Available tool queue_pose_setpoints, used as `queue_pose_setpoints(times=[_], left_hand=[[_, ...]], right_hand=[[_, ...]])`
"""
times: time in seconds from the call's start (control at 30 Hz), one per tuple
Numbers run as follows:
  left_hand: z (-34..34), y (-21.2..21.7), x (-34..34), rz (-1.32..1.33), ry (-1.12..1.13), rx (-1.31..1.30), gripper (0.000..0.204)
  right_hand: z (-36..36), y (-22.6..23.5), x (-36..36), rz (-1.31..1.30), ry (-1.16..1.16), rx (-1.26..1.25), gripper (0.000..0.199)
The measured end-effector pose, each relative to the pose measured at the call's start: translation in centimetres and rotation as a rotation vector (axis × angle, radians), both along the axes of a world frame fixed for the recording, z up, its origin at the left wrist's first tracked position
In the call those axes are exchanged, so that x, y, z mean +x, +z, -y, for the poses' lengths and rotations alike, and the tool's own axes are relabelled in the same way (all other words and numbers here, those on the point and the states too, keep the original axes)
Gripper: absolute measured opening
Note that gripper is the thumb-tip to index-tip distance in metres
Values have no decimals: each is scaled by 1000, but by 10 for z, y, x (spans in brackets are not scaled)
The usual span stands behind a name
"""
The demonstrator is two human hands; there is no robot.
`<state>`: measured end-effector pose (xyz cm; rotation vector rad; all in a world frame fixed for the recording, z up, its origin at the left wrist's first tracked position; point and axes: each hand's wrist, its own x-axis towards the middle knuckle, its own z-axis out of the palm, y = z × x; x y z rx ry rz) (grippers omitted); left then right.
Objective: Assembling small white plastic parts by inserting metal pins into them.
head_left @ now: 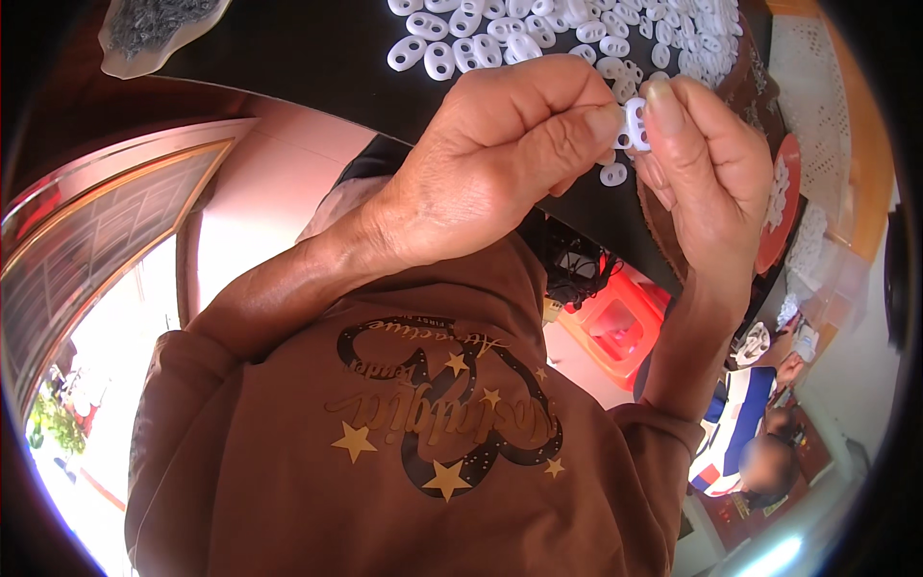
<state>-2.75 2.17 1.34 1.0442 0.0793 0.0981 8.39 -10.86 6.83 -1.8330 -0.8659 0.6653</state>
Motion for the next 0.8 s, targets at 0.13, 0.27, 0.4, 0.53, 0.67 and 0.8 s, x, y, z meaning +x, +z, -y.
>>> queue_pose_setpoints(times=[0.13, 0.27, 0.4, 0.53, 0.67, 0.8], left_hand=[[-1, 2, 0, -15, 19, -12, 23], [1, 0, 1, -13, 33, -31, 22], [0, 0, 2, -4, 44, -34, 23], [0, -2, 3, -15, 27, -95, 22], [0, 5, 3, -73, 31, -166, 24], [-2, 10, 4, -117, -4, -60, 25]], right_hand=[[2, -2, -2, 40, 11, -6, 20], [0, -8, -1, 534, 110, 79, 21], [3, -11, -1, 618, 195, 71, 39], [1, -7, -3, 646, 187, 6, 31], [4, -9, 1, 613, 278, 113, 25], [4, -6, -3, 533, 231, 26, 26]])
